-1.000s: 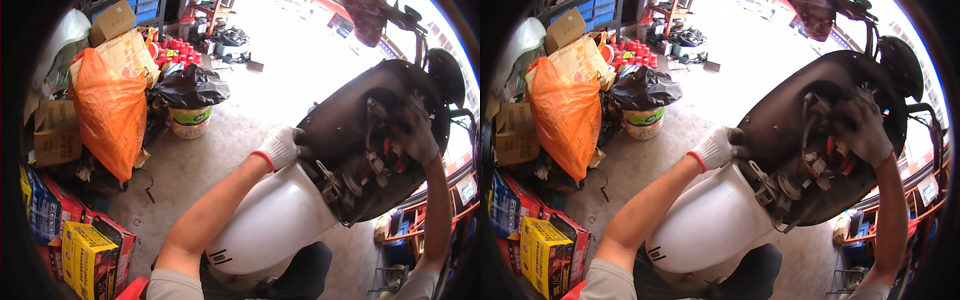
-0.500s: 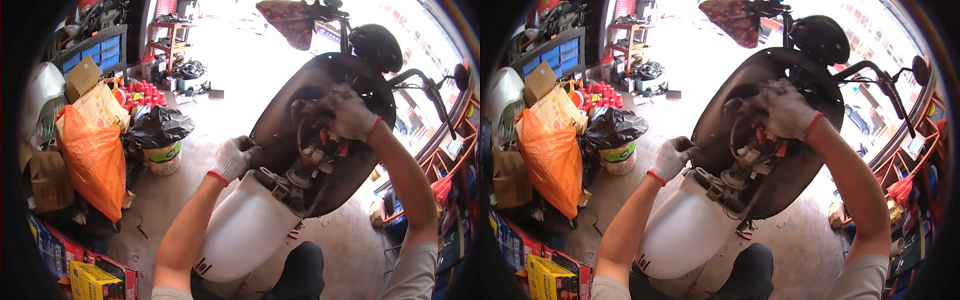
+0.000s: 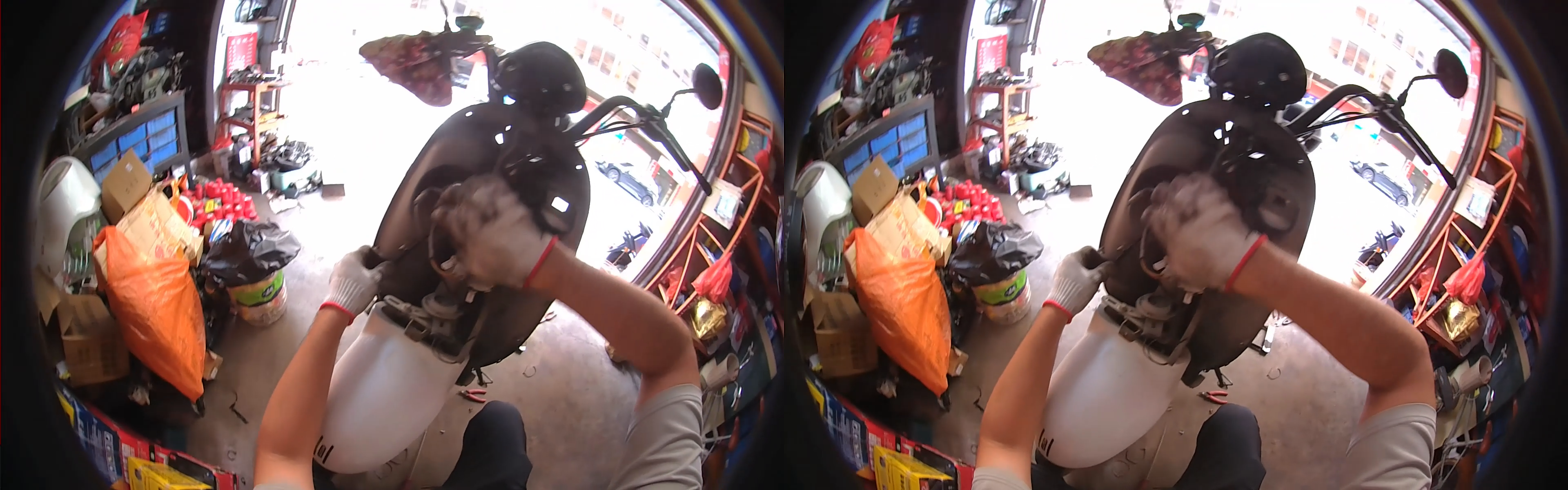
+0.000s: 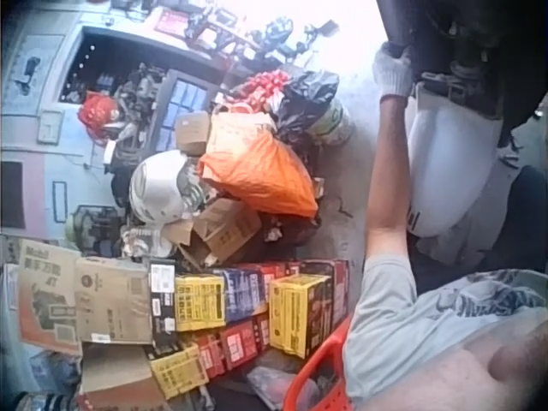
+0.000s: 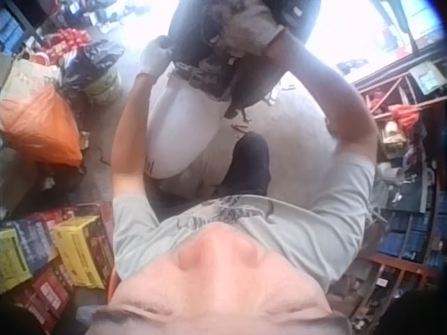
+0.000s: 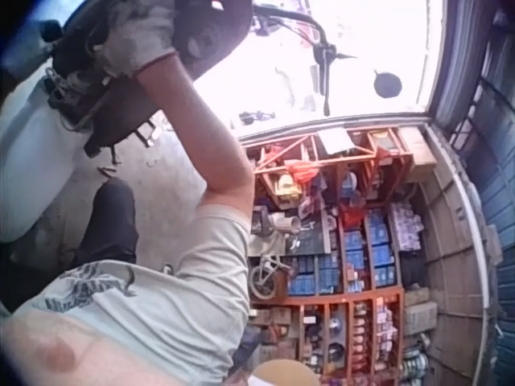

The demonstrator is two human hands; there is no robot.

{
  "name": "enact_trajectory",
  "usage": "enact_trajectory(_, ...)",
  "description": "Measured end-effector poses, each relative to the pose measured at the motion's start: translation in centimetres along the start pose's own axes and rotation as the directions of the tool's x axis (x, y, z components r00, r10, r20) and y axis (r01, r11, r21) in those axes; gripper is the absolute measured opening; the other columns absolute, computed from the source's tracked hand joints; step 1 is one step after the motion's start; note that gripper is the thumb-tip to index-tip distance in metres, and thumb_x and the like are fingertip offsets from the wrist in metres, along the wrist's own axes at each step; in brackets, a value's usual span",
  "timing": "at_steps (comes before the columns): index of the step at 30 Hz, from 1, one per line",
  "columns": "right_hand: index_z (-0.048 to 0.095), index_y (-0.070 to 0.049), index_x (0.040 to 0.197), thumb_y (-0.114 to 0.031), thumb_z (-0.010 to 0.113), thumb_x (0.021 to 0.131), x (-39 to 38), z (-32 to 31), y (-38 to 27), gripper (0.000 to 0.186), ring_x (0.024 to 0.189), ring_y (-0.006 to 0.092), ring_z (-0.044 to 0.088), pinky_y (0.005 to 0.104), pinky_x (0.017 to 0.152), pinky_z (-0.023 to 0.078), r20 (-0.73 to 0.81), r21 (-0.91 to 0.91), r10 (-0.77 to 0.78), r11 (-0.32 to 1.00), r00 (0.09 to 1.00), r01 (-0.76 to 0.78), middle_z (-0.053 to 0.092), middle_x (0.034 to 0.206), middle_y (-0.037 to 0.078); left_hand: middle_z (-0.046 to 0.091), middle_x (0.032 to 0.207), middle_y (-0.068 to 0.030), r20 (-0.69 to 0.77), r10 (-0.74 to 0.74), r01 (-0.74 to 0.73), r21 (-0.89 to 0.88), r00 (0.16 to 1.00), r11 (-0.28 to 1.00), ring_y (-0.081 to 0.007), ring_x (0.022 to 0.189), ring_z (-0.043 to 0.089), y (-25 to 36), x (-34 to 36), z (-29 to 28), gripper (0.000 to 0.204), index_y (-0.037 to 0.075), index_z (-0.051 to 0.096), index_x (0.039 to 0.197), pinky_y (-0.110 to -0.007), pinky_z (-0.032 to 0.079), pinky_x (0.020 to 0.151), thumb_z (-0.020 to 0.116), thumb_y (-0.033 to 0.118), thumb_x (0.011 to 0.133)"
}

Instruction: Repairing the front body and electrical components of a white scooter.

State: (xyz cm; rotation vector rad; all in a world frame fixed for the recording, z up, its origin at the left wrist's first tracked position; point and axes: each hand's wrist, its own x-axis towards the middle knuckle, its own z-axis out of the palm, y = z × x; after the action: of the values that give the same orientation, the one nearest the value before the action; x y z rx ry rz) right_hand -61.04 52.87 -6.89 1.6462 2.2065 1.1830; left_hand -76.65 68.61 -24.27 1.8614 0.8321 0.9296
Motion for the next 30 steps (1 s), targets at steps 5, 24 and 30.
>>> enact_trajectory(5,0.048,-0.003,0.139,-0.041,0.057,0.088,-2.2,-0.7,0.0,0.064,0.135,0.034,0.04,0.0511,0.115,0.026,-0.03,0.123,0.119,0.986,0.992,-0.114,0.045,0.143,0.019,0.07,0.081,-0.0103,0.044,-0.004,0.006,-0.051,0.999,0.999,-0.0164,0.072,0.063,1.6,-0.3,-0.5,0.02,-0.003,0.066,0.096,-0.031,0.051,0.069,0.069,0.014,0.086)
enact_trajectory(24,0.063,-0.007,0.115,-0.012,0.07,0.077,-12.4,-5.4,13.8,0.039,0.11,0.0277,0.059,0.0408,0.096,0.047,-0.662,0.216,0.275,0.961,0.697,-0.174,0.064,0.115,0.01,0.064,0.098,-0.0155,-0.084,0.654,-0.497,0.581,0.752,0.645,-0.0392,0.089,0.062,15.9,2.8,3.6,0.023,0.014,0.067,0.102,-0.048,0.049,0.078,0.065,0.029,0.085)
enact_trajectory(30,0.063,-0.012,0.118,-0.018,0.068,0.088,-21.1,-11.0,24.8,0.031,0.106,0.0286,0.061,0.0392,0.093,0.049,-0.617,-0.052,0.436,0.808,0.655,-0.587,0.064,0.116,0.008,0.065,0.096,-0.0184,-0.076,0.602,-0.469,0.553,0.795,0.688,-0.0422,0.09,0.062,17.4,3.1,4.2,0.027,0.008,0.065,0.097,-0.05,0.049,0.079,0.061,0.033,0.09)
